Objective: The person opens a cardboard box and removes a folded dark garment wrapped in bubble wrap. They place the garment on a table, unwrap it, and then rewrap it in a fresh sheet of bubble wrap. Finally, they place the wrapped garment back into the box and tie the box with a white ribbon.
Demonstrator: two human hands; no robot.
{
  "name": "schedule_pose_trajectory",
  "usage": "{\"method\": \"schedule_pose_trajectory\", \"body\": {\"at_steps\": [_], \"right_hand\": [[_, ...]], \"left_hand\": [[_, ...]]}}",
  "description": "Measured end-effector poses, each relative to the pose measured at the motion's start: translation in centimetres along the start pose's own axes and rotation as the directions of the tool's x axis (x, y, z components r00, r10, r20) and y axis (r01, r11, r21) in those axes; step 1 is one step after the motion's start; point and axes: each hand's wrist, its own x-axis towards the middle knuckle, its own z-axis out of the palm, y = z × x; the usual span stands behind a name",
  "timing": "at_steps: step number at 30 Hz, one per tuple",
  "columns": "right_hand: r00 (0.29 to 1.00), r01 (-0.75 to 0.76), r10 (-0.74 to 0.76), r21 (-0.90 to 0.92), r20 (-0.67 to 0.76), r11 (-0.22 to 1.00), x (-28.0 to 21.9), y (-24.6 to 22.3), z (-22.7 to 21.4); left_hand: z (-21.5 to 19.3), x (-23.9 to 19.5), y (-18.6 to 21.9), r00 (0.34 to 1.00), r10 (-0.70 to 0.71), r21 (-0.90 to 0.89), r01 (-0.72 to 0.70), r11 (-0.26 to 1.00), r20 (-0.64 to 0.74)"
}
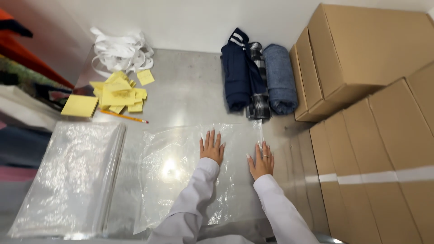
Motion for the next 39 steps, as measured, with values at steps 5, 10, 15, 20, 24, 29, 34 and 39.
{"method": "schedule_pose_trajectory", "body": {"at_steps": [5,10,15,20,24,29,34,39], "right_hand": [[0.998,0.010,-0.018,-0.161,-0.052,0.987,-4.5,2.3,1.8],[0.979,-0.061,0.022,-0.191,-0.201,0.980,-7.9,3.6,3.5],[0.951,-0.027,-0.032,-0.187,-0.308,0.982,-10.5,3.5,3.9],[0.950,-0.020,-0.039,-0.184,-0.309,0.983,-11.0,3.5,4.1],[0.970,-0.049,0.005,-0.177,-0.245,0.983,-10.0,3.8,4.9],[0.941,0.128,-0.190,-0.225,-0.280,0.966,-10.3,-3.9,3.2],[0.676,0.698,-0.737,0.326,-0.003,0.638,-12.6,-17.0,5.4],[0.675,0.702,-0.713,0.134,0.190,0.700,-9.1,-23.2,9.4]], "left_hand": [[1.6,-4.7,-1.3,0.998,0.015,0.075,-0.019,0.997,0.055],[0.1,-9.9,-5.9,0.989,-0.150,0.129,0.151,0.980,-0.018],[-6.3,-18.1,-13.2,0.909,-0.416,0.206,0.406,0.891,0.008],[-9.9,-23.1,-17.2,0.871,-0.490,0.222,0.471,0.854,0.038],[-10.0,-22.8,-18.0,0.887,-0.456,0.199,0.435,0.878,0.074],[-7.7,-21.9,-18.7,0.938,-0.346,0.150,0.346,0.926,-0.029],[-6.3,-21.4,-20.4,0.962,-0.229,0.228,0.259,0.939,-0.149],[-8.2,-21.0,-20.6,0.963,-0.267,0.220,0.265,0.939,-0.020]]}}
